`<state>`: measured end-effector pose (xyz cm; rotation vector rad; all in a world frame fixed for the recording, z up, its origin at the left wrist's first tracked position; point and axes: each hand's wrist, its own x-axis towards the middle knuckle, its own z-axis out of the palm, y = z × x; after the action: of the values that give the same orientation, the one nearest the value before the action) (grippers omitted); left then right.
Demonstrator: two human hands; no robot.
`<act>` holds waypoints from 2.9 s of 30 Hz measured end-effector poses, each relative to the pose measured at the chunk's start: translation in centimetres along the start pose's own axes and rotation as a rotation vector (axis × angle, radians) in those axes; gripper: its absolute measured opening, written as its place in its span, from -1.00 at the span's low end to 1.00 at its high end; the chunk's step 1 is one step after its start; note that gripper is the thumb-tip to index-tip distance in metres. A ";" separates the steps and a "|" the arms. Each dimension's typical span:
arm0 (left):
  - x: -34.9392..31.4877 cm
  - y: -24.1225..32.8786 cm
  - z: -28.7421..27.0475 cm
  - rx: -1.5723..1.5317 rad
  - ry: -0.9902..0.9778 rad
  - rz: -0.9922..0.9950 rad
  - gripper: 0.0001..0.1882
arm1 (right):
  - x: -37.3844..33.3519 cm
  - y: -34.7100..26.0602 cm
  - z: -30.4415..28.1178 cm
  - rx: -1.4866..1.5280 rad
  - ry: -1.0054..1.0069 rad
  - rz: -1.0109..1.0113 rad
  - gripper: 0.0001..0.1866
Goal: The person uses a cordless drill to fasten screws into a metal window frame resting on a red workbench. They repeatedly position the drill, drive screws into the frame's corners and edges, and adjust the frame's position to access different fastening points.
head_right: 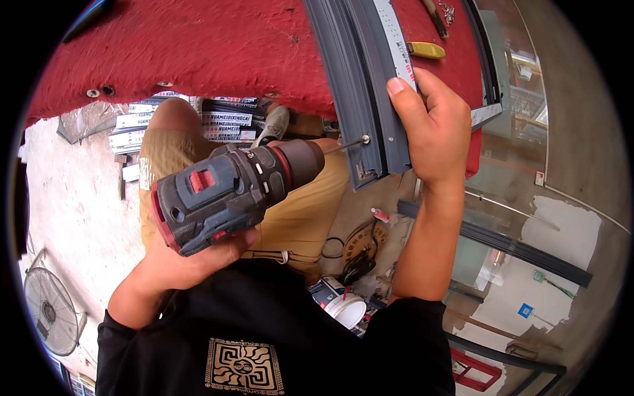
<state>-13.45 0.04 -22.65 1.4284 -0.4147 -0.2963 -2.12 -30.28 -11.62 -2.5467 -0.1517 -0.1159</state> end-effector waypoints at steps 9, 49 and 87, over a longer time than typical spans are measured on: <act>-0.4 -0.5 0.3 -0.036 0.000 -0.011 -0.59 | -0.1 0.2 0.2 0.089 -0.010 0.015 -0.60; -1.0 1.9 3.0 -0.539 0.095 -0.480 -0.59 | -0.2 -0.5 -0.2 0.060 -0.057 0.043 -0.62; -1.3 3.0 4.6 -0.640 0.061 -0.495 -0.72 | -0.1 -0.5 -0.2 0.038 -0.037 0.016 -0.59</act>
<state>-16.85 -3.08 -19.36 0.8839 0.0989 -0.7130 -2.27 -30.00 -11.16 -2.5123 -0.1460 -0.0591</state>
